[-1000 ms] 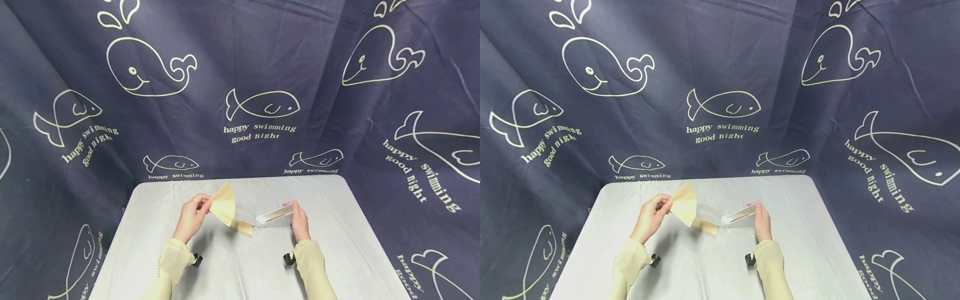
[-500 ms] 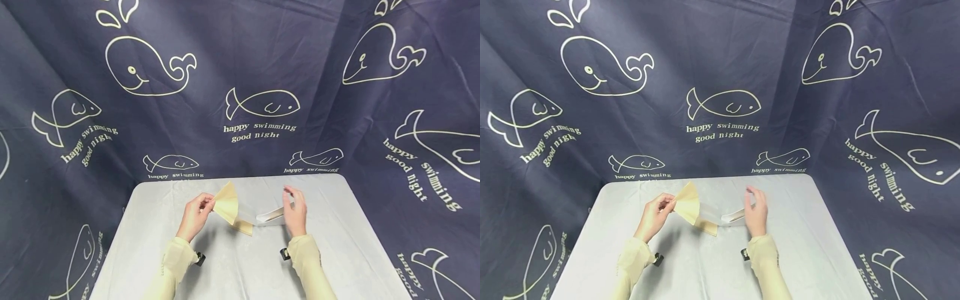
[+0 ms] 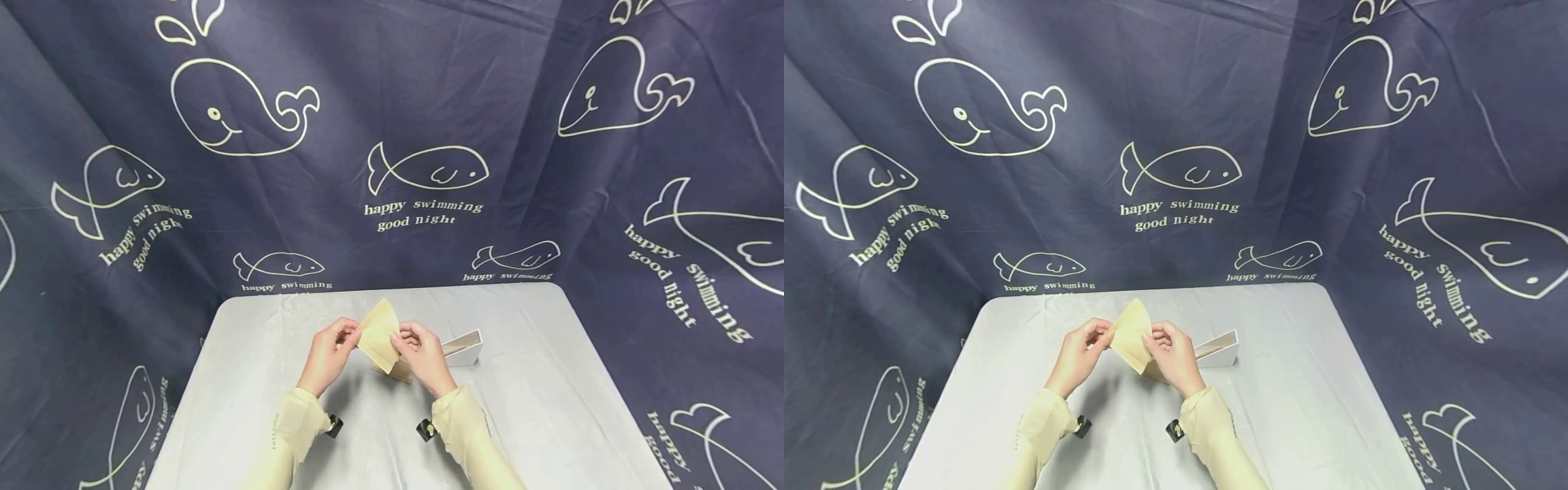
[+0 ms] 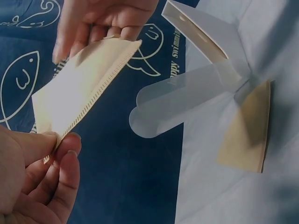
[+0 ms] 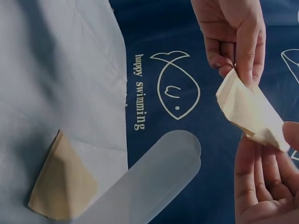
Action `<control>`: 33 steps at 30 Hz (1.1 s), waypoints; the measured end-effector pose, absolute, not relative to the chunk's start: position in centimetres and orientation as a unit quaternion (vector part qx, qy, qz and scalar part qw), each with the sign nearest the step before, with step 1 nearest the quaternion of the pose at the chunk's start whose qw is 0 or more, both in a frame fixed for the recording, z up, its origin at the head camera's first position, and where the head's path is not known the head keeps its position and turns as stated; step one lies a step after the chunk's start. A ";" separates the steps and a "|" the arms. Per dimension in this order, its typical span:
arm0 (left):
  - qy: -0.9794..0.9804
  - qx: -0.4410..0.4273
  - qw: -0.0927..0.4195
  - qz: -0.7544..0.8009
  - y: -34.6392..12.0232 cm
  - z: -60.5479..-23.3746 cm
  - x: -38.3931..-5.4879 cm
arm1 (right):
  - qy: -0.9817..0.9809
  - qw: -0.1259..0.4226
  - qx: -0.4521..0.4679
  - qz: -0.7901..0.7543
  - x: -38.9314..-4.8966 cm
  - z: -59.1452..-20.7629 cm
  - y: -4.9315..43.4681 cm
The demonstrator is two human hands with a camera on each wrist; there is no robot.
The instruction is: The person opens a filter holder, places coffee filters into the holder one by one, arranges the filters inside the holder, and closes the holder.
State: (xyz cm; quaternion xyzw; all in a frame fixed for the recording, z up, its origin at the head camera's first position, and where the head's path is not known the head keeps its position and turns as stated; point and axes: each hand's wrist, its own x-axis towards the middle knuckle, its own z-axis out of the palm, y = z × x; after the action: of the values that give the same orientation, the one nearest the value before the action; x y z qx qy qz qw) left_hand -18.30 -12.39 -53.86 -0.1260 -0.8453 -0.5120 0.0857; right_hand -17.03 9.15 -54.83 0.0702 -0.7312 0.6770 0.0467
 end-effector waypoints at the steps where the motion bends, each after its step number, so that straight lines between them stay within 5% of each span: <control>1: -0.845 -0.127 0.085 -0.512 -12.4 -53.8 -18.3 | -0.736 0.050 0.065 0.671 -17.1 -54.8 9.1; 11: -0.855 -0.143 0.075 -0.492 -12.4 -53.7 -18.1 | -0.780 0.074 0.071 0.617 -17.6 -55.1 9.9; 21: -0.848 -0.208 0.102 -0.477 -12.6 -53.1 -18.2 | -0.838 0.149 0.215 0.480 -17.7 -54.5 11.6; 27: -0.866 -0.215 0.121 -0.435 -12.4 -53.7 -18.2 | -0.837 0.142 0.261 0.459 -17.4 -54.5 11.3; 33: -0.864 -0.198 0.121 -0.447 -12.2 -53.9 -18.2 | -0.830 0.118 0.210 0.503 -17.3 -54.7 11.3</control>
State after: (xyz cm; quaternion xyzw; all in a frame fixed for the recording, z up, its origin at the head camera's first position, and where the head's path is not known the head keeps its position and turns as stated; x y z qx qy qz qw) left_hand -18.19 -12.18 -53.86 -0.1985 -0.8639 -0.4468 0.1209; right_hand -17.35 11.34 -54.74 0.2100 -0.8303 0.5026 0.1183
